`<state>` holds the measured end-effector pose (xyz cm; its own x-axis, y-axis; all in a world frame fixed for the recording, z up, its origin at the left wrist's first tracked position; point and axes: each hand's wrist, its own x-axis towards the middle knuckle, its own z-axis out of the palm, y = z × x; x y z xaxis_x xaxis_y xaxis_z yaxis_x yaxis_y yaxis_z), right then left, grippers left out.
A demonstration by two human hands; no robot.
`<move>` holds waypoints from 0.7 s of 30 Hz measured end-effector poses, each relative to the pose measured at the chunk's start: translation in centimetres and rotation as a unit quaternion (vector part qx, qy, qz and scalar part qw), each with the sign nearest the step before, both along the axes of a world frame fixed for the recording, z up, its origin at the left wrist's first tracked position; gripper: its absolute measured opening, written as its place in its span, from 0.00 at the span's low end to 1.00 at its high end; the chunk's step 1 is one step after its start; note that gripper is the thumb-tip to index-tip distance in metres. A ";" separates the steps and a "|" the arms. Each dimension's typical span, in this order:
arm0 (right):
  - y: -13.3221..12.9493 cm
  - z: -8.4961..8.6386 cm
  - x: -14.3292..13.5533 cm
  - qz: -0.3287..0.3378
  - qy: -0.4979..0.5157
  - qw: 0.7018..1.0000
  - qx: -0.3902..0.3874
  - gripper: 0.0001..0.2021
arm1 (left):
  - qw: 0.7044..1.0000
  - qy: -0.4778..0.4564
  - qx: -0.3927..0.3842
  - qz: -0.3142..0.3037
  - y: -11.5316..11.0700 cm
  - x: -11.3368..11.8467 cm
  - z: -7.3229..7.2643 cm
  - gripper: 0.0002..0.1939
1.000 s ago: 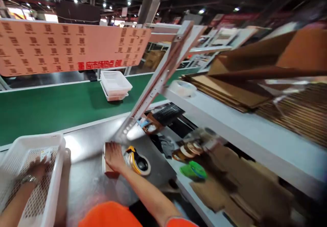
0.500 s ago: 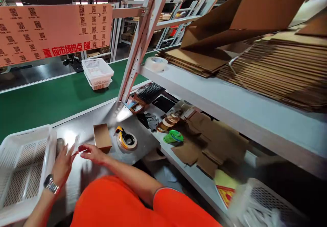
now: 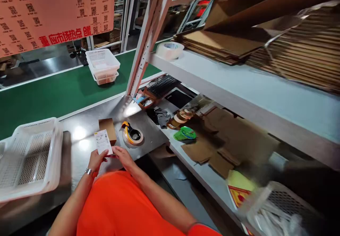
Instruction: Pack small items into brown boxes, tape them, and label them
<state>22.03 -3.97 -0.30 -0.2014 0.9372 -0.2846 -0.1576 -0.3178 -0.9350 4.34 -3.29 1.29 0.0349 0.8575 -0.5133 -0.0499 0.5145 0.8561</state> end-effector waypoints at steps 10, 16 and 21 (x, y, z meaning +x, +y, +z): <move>-1.2 -0.1 1.4 -0.052 0.103 0.989 -0.093 0.34 | 0.997 0.013 0.008 0.079 -0.2 1.4 -0.7 0.27; -1.1 -0.4 1.7 -0.028 0.089 0.992 -0.084 0.33 | 0.996 0.009 0.010 0.087 -0.6 1.8 -0.7 0.25; -0.9 -0.7 2.0 -0.032 0.052 0.995 -0.073 0.35 | 0.998 0.014 -0.003 0.059 -0.6 2.1 -0.7 0.26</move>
